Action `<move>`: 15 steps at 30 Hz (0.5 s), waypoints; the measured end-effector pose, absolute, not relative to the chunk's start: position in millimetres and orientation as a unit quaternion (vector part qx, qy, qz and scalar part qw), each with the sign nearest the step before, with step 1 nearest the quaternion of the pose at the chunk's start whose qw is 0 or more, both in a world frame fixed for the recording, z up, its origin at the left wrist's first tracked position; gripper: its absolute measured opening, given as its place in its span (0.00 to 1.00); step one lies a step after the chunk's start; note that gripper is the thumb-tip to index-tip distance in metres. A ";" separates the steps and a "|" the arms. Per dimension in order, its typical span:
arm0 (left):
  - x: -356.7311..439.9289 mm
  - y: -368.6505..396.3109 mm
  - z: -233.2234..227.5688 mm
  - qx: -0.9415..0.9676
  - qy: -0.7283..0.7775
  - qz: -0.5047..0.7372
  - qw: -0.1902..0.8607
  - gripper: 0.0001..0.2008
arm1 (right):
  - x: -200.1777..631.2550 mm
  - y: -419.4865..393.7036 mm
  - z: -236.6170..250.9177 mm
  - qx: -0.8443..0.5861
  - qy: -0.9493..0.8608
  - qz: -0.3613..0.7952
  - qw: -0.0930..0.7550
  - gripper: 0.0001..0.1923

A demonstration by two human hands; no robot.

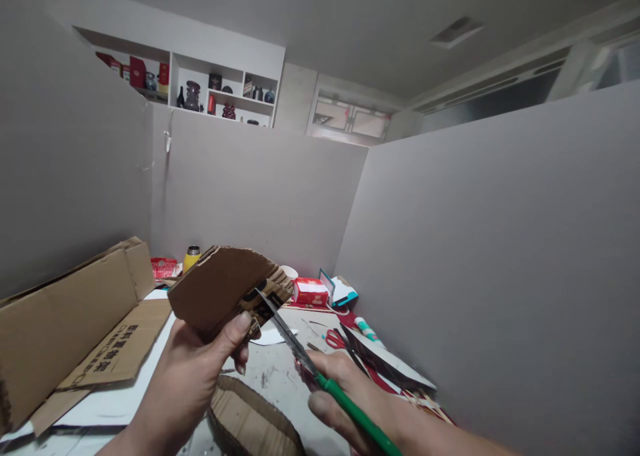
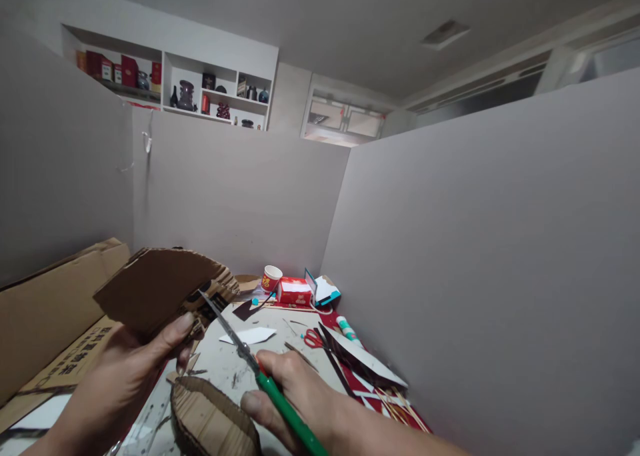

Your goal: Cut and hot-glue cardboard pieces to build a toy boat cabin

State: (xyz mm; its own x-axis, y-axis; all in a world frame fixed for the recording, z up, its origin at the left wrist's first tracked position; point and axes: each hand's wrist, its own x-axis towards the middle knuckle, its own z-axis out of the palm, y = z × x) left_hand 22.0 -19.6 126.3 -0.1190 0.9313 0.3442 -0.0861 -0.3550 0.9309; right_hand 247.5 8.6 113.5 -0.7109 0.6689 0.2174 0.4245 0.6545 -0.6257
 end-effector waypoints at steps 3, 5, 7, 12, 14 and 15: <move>19.2 -17.5 123.1 0.536 0.409 0.620 0.402 0.18 | 245.6 11.0 108.2 -0.307 -0.866 0.322 0.229 0.15; 17.7 -15.8 121.9 0.550 0.410 0.607 0.401 0.18 | 244.3 12.2 104.8 -0.298 -0.862 0.334 0.240 0.17; 17.0 -14.8 122.5 0.560 0.409 0.597 0.402 0.17 | 243.8 13.0 101.6 -0.286 -0.860 0.340 0.251 0.21; 17.8 -17.3 127.9 0.560 0.397 0.601 0.409 0.15 | 244.0 9.7 103.2 -0.286 -0.859 0.346 0.245 0.23; 18.1 -18.9 129.0 0.558 0.391 0.605 0.412 0.15 | 243.4 6.5 108.4 -0.296 -0.871 0.322 0.223 0.20; 18.2 -19.4 129.1 0.558 0.391 0.605 0.413 0.15 | 242.9 5.1 111.0 -0.297 -0.881 0.300 0.212 0.19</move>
State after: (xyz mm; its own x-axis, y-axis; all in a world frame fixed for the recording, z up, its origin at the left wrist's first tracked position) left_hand 18.2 -19.4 129.1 -0.0370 0.9351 0.3525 -0.0632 -0.3542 0.9330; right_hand 242.9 5.1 111.0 -0.7335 0.6513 0.1944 0.3974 0.6430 -0.6547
